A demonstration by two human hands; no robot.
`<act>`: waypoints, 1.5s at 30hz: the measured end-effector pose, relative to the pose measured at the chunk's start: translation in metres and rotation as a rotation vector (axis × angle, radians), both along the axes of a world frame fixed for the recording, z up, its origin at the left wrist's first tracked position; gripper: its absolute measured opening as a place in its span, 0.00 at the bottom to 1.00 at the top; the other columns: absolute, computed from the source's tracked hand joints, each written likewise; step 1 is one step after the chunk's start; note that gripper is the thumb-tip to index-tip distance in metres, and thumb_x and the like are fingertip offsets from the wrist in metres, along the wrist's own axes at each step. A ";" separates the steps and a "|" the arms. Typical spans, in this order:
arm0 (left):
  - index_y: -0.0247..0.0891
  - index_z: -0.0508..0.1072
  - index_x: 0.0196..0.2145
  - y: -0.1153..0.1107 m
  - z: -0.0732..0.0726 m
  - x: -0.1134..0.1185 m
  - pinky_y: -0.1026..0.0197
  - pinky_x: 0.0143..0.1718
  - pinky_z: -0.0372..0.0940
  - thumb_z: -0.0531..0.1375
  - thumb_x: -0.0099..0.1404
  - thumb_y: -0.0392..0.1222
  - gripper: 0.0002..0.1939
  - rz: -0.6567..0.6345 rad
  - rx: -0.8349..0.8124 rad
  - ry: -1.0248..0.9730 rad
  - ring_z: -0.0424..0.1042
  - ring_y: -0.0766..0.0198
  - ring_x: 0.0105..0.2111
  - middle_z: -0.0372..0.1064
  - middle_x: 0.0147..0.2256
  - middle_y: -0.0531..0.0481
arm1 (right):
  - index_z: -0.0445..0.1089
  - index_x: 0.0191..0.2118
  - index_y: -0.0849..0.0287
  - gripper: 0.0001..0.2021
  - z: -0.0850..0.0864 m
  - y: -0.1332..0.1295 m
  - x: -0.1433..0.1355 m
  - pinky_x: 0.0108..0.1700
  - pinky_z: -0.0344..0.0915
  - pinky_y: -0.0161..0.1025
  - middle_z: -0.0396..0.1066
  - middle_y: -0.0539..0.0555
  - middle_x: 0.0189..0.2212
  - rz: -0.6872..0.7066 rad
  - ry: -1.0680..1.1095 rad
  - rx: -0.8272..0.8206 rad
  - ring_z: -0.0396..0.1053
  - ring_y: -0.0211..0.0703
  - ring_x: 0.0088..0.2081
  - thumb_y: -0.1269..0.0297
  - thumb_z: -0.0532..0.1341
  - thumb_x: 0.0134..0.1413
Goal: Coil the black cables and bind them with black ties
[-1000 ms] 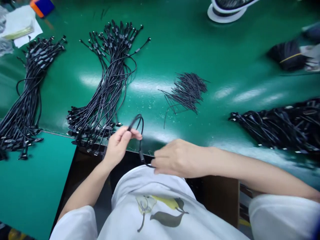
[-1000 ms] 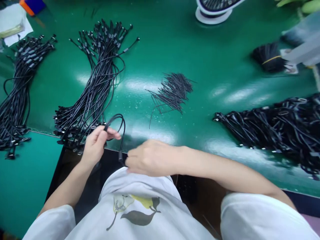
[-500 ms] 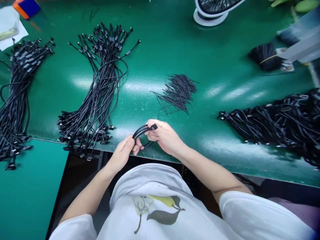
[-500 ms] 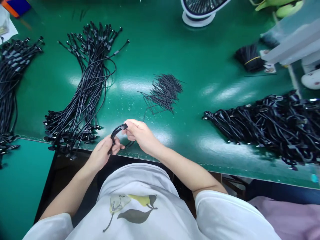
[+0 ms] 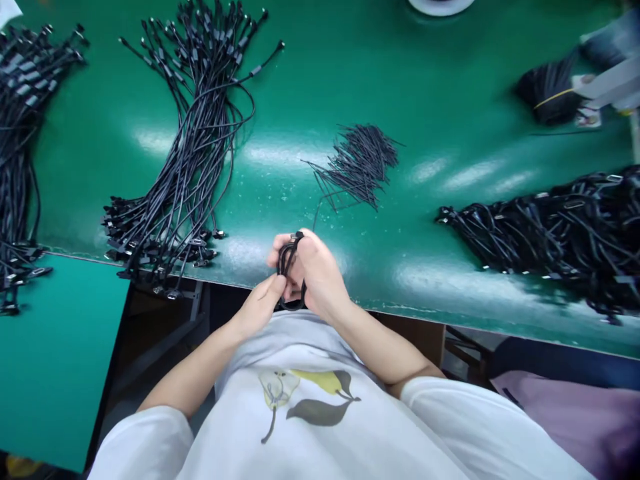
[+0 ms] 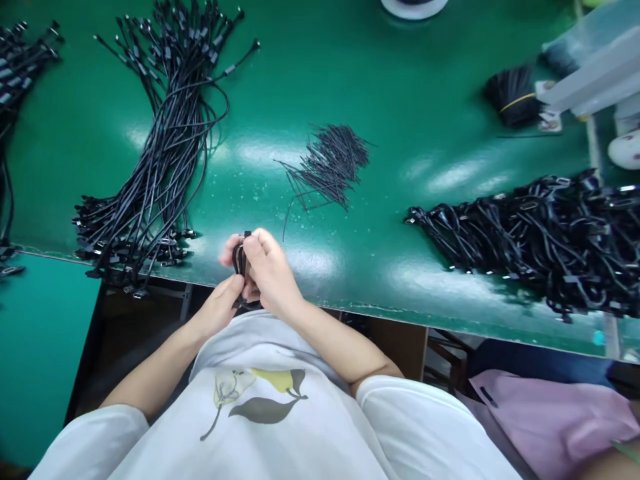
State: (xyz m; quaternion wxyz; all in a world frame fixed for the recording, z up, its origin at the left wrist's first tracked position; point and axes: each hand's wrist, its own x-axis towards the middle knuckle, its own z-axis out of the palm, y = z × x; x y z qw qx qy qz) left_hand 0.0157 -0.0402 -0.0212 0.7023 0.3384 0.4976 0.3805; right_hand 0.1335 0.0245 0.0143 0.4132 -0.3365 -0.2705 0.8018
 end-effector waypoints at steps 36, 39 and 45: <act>0.33 0.71 0.32 0.024 0.015 0.019 0.57 0.39 0.69 0.67 0.59 0.51 0.18 -0.229 -0.338 -0.600 0.73 0.60 0.36 0.70 0.33 0.46 | 0.59 0.24 0.59 0.32 -0.001 0.042 0.021 0.13 0.35 0.26 0.44 0.41 0.15 0.393 0.146 -0.071 0.34 0.25 0.14 0.31 0.46 0.58; 0.32 0.72 0.32 0.023 0.015 0.021 0.54 0.47 0.68 0.65 0.62 0.52 0.18 -0.187 -0.206 -0.486 0.74 0.57 0.41 0.72 0.34 0.43 | 0.58 0.23 0.59 0.33 -0.004 0.044 0.023 0.12 0.36 0.26 0.44 0.41 0.14 0.401 0.172 -0.074 0.35 0.25 0.13 0.31 0.46 0.58; 0.35 0.67 0.34 0.025 0.019 0.021 0.65 0.23 0.64 0.68 0.57 0.52 0.20 -0.222 -0.317 -0.532 0.66 0.69 0.21 0.65 0.24 0.55 | 0.57 0.23 0.58 0.32 -0.003 0.048 0.022 0.13 0.36 0.26 0.42 0.40 0.14 0.380 0.163 -0.120 0.34 0.25 0.14 0.32 0.45 0.59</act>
